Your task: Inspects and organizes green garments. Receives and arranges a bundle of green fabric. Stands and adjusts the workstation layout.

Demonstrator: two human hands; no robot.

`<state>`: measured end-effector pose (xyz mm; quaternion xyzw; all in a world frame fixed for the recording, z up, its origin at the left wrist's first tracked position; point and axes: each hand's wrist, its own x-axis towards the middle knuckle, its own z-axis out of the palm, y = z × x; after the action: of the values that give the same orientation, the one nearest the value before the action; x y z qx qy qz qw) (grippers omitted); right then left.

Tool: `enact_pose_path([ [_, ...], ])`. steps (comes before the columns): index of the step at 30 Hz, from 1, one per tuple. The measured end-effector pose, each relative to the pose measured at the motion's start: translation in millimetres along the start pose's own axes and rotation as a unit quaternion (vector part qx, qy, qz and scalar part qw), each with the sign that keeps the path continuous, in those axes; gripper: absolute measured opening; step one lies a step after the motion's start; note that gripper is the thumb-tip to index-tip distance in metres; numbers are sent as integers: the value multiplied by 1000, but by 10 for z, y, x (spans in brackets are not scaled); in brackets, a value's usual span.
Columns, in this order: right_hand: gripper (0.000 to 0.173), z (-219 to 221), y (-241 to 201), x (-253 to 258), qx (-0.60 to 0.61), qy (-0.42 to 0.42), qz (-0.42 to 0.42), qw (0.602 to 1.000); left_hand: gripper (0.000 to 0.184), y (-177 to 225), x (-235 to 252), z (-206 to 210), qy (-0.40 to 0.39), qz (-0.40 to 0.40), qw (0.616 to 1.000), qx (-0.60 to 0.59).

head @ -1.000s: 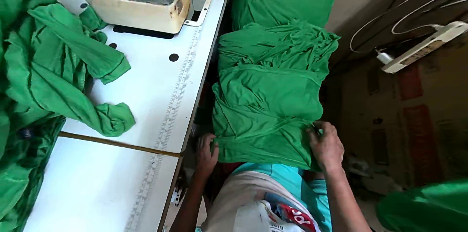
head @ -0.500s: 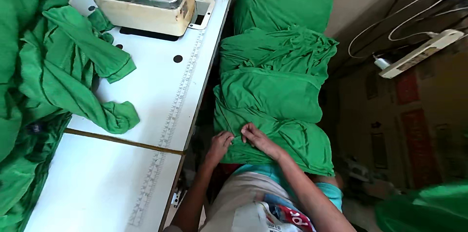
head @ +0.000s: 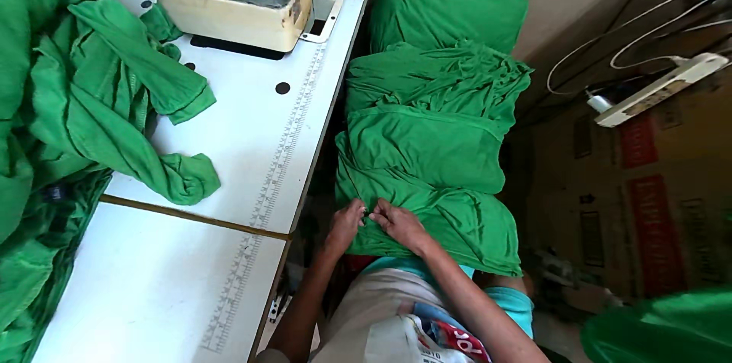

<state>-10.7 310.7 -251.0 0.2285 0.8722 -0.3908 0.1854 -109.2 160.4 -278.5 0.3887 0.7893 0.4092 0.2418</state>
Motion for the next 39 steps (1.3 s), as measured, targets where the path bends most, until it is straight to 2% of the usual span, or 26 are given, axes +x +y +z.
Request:
enact_pose_path([
  [3, 34, 4, 140, -26, 116, 32, -40, 992, 31, -103, -7, -44, 70, -56, 996, -12],
  [5, 39, -37, 224, -122, 196, 77, -68, 975, 34, -236, -8, -188, 102, -141, 985, 20],
  [7, 49, -127, 281, -237, 154, 119, -56, 979, 37, -176, -47, -439, 95, -242, 965, 44],
  [9, 47, -247, 305, -322, 13, 110, -21, 994, 41, -9, -78, -625, 75, -307, 945, 78],
  [10, 42, -262, 321, -331, -38, 107, -10, 993, 43, 24, -83, -659, 66, -306, 945, 99],
  [12, 27, -245, 351, -294, -58, 137, -18, 989, 46, -40, -92, -599, 85, -223, 966, 95],
  [14, 25, -257, 317, -231, -22, 163, -24, 986, 52, -96, -105, -414, 96, -100, 988, 73],
  [16, 29, -321, 209, -178, 51, 158, -32, 986, 64, 9, -89, -168, 88, 12, 995, 52],
  [17, 29, -349, 150, -164, 91, 146, -43, 984, 68, 87, -76, -62, 68, 42, 996, 49],
  [18, 28, -361, 100, -163, 120, 137, -58, 982, 64, 157, -57, 15, 46, 52, 996, 50],
  [19, 27, -355, 64, -176, 132, 136, -72, 979, 51, 207, -39, 64, 38, 51, 997, 50],
  [20, 27, -345, 40, -202, 121, 143, -74, 979, 36, 224, -22, 93, 60, 50, 996, 46],
  [21, 31, -355, 18, -249, 85, 156, -56, 983, 30, 198, -3, 88, 97, 43, 994, 40],
  [23, 43, -386, 43, -377, -12, 194, 19, 981, 33, 111, 23, -54, 161, -26, 987, 3],
  [26, 56, -400, 312, -684, -39, 283, 125, 950, 36, -134, 34, -358, 269, -103, 957, -13],
  [28, 52, -396, 557, -931, -23, 311, 184, 932, 38, -95, -2, -494, 290, -135, 947, 28],
  [30, 40, -365, 776, -1131, -13, 313, 231, 921, 42, 41, 37, -491, 297, -105, 948, 37],
  [32, 31, -313, 911, -1267, -8, 312, 249, 917, 43, 131, 144, -326, 254, -25, 967, 18],
  [33, 28, -277, 947, -1307, -4, 325, 239, 915, 42, 241, 204, -189, 204, 14, 979, 2],
  [35, 23, -180, 984, -1326, 0, 383, 180, 906, 48, 591, 303, 123, 40, 67, 997, 3],
  [37, 19, -82, 1001, -1286, -12, 448, 102, 888, 66, 928, 378, 501, -117, 137, 982, 53],
  [38, 18, -59, 996, -1269, -25, 470, 75, 879, 67, 1012, 409, 710, -153, 192, 966, 84],
  [39, 17, -42, 998, -1253, -47, 493, 62, 866, 55, 1044, 438, 893, -160, 245, 950, 105],
])
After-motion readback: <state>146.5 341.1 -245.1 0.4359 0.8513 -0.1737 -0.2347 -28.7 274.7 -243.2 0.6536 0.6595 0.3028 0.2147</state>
